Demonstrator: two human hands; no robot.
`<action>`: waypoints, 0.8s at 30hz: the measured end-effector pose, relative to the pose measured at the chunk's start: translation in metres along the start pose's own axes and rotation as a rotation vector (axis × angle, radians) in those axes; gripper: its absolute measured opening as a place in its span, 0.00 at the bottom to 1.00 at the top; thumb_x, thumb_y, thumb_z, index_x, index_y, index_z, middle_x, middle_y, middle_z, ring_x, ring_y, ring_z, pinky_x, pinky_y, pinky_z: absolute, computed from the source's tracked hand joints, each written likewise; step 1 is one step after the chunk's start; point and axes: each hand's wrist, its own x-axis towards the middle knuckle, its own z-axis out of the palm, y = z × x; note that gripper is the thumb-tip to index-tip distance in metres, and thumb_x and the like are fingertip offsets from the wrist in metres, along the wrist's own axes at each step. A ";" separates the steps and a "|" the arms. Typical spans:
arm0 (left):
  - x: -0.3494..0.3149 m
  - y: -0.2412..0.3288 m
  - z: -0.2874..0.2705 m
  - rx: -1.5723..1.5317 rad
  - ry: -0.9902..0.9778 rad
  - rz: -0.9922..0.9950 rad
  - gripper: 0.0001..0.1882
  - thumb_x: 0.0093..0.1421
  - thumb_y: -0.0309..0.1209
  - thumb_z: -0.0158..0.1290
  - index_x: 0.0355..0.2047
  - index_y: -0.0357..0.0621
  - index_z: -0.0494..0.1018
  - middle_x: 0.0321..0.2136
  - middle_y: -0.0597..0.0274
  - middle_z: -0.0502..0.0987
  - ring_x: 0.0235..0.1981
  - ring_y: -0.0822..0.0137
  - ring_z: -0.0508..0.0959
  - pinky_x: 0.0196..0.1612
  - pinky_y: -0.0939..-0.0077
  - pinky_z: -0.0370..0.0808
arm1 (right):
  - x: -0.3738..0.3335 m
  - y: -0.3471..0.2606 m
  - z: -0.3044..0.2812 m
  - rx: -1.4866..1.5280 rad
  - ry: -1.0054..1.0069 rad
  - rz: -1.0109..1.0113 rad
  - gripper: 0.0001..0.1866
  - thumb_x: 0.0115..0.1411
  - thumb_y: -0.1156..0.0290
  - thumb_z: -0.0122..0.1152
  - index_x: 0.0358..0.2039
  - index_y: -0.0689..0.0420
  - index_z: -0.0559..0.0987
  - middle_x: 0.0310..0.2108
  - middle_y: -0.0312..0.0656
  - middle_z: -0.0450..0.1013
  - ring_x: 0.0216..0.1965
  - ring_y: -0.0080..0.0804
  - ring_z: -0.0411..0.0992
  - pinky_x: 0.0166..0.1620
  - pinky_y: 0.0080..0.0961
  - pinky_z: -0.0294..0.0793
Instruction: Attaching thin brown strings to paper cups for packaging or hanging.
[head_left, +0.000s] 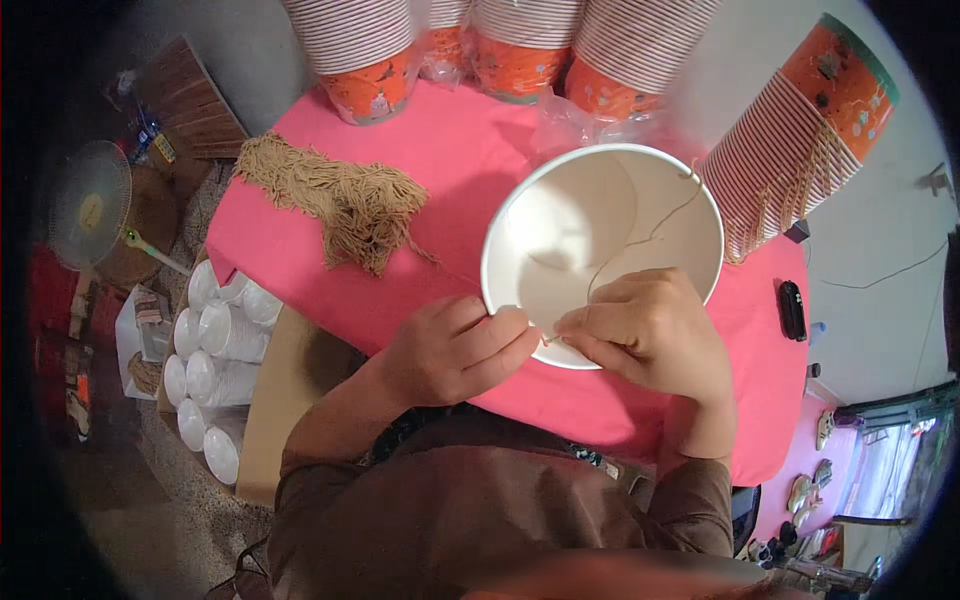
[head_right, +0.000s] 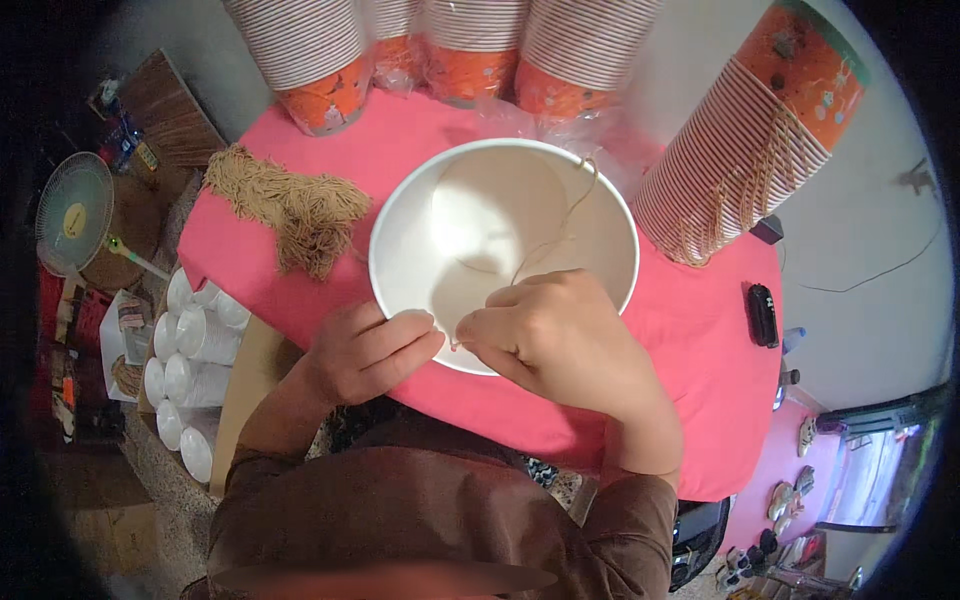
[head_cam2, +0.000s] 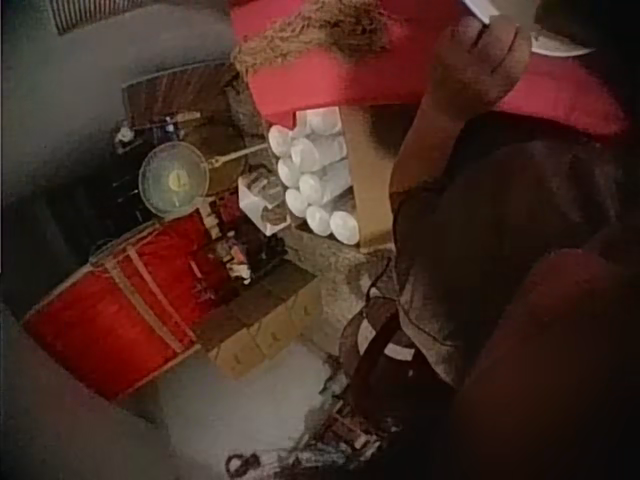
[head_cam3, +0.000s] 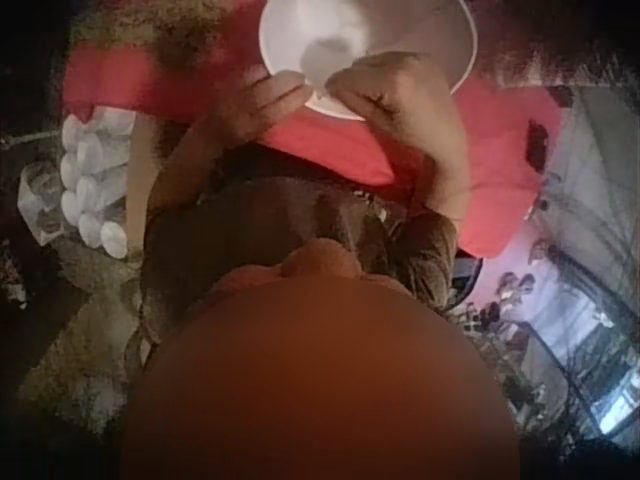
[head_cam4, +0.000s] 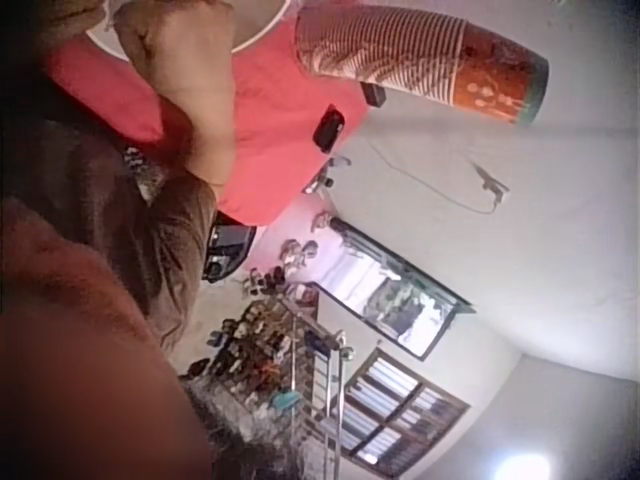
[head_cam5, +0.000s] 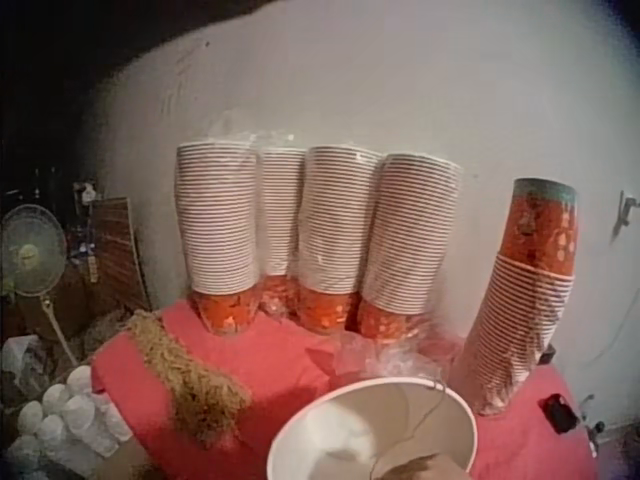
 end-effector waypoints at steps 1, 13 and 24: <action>0.000 0.000 -0.001 0.000 0.000 -0.001 0.18 0.47 0.28 0.53 0.41 0.43 0.74 0.39 0.65 0.73 0.29 0.69 0.70 0.28 0.78 0.73 | 0.000 0.000 0.000 0.000 0.000 0.000 0.03 0.48 0.71 0.65 0.25 0.55 0.80 0.15 0.38 0.68 0.19 0.37 0.70 0.23 0.32 0.66; 0.003 0.001 -0.003 -0.003 0.008 0.008 0.18 0.46 0.28 0.55 0.40 0.43 0.73 0.40 0.64 0.72 0.30 0.68 0.70 0.30 0.77 0.73 | -0.001 0.001 0.003 0.018 -0.026 0.006 0.03 0.49 0.70 0.65 0.25 0.54 0.80 0.14 0.38 0.67 0.19 0.37 0.70 0.22 0.33 0.66; 0.009 -0.003 -0.006 -0.076 -0.086 -0.074 0.16 0.48 0.29 0.54 0.39 0.42 0.74 0.38 0.63 0.72 0.31 0.66 0.73 0.32 0.75 0.74 | 0.000 0.008 0.009 0.110 -0.124 0.003 0.07 0.51 0.68 0.64 0.29 0.56 0.80 0.19 0.40 0.71 0.23 0.39 0.73 0.25 0.33 0.69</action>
